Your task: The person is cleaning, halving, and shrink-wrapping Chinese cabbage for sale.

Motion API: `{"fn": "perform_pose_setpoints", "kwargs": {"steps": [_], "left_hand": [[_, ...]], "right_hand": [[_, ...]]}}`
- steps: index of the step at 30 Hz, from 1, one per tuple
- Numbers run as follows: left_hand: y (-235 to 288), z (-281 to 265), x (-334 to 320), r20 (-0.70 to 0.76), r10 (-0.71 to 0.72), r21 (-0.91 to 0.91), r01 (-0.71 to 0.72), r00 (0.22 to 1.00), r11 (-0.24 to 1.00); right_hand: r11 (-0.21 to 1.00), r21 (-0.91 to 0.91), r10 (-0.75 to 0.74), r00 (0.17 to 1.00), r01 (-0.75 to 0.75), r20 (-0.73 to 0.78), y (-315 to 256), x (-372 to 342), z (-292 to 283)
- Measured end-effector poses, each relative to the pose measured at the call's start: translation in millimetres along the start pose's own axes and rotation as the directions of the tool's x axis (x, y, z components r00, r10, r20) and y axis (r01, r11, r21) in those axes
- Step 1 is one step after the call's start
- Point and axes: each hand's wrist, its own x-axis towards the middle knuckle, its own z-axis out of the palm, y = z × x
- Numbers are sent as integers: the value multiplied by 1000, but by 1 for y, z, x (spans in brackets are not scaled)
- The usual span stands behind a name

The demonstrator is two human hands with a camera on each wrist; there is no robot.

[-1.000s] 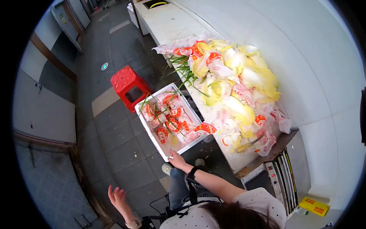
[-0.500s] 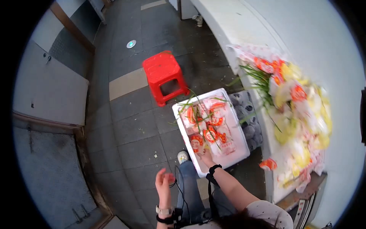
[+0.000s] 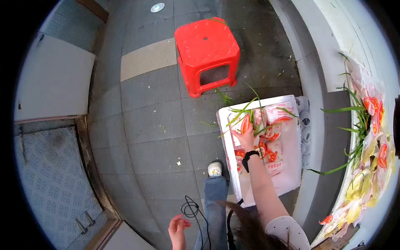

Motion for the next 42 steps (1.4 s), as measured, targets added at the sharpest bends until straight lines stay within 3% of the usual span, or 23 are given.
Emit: {"fn": "perform_pose_setpoints", "kwargs": {"steps": [1,2,5,8,10,13,15,16,18,21,23,28,29,31,33,34,35,36,37,38,39,41,42], "left_hand": [[2,-1,5,-5,-6,8,6,1000,1000],[4,-1,9,-10,-10,15,11,1000,1000],[9,1,15,-25,-26,-12,26,999,1000],[20,5,19,10,-32,-35,33,999,999],[21,2,23,18,-49,-56,50,999,997],[15,1,31,26,-94,-86,96,995,992],[29,8,30,79,-90,-54,94,993,994],[35,13,28,101,-91,-35,95,991,995],[48,23,21,139,-94,6,94,986,996],[58,31,9,239,3,23,-9,971,1000],[77,44,-1,284,46,-5,-46,958,999],[135,94,-61,436,263,-51,-269,861,962],[158,103,-82,470,493,-9,-555,732,832],[214,116,-137,526,789,33,-935,317,353],[282,116,-220,543,830,-27,-990,-131,-138],[311,114,-264,537,765,-61,-921,-356,-385],[329,105,-303,549,669,-51,-819,-501,-572],[341,93,-341,536,622,-23,-746,-571,-665],[349,78,-386,593,622,-6,-775,-512,-632],[344,78,-413,447,687,20,-762,-573,-648],[355,76,-429,417,519,-22,-579,-746,-815],[362,51,-438,506,159,-157,-272,-848,-949],[356,46,-447,483,176,-196,-302,-858,-933]], "right_hand": [[987,155,17,996,-30,82,0,7,-6],[940,342,-32,993,-9,116,47,27,22],[898,438,-48,984,-32,171,37,28,14],[973,225,17,989,-50,146,35,26,12],[959,256,74,982,-117,172,28,22,7],[810,500,148,932,-306,332,8,11,-25],[683,633,96,904,-364,416,38,-3,-43],[779,507,152,896,-369,418,79,-6,-47],[757,465,239,857,-459,457,115,-37,-71],[368,639,329,737,-676,590,95,-110,-130],[262,664,351,710,-701,611,68,-157,-173],[46,815,21,816,-578,578,-46,-245,-280],[46,824,-29,824,-564,566,-59,-256,-296],[68,836,-115,828,-545,549,-82,-277,-326],[108,852,-175,834,-512,524,-97,-296,-359],[127,859,-197,836,-496,512,-103,-306,-375],[151,867,-212,841,-474,497,-106,-316,-389],[183,873,-225,845,-451,484,-111,-322,-402],[207,879,-237,850,-428,470,-112,-329,-416],[234,886,-252,855,-400,453,-113,-334,-429],[253,889,-262,858,-381,442,-113,-340,-441],[284,901,-280,870,-329,406,-109,-350,-465],[295,906,-287,876,-305,388,-107,-353,-475]]}}
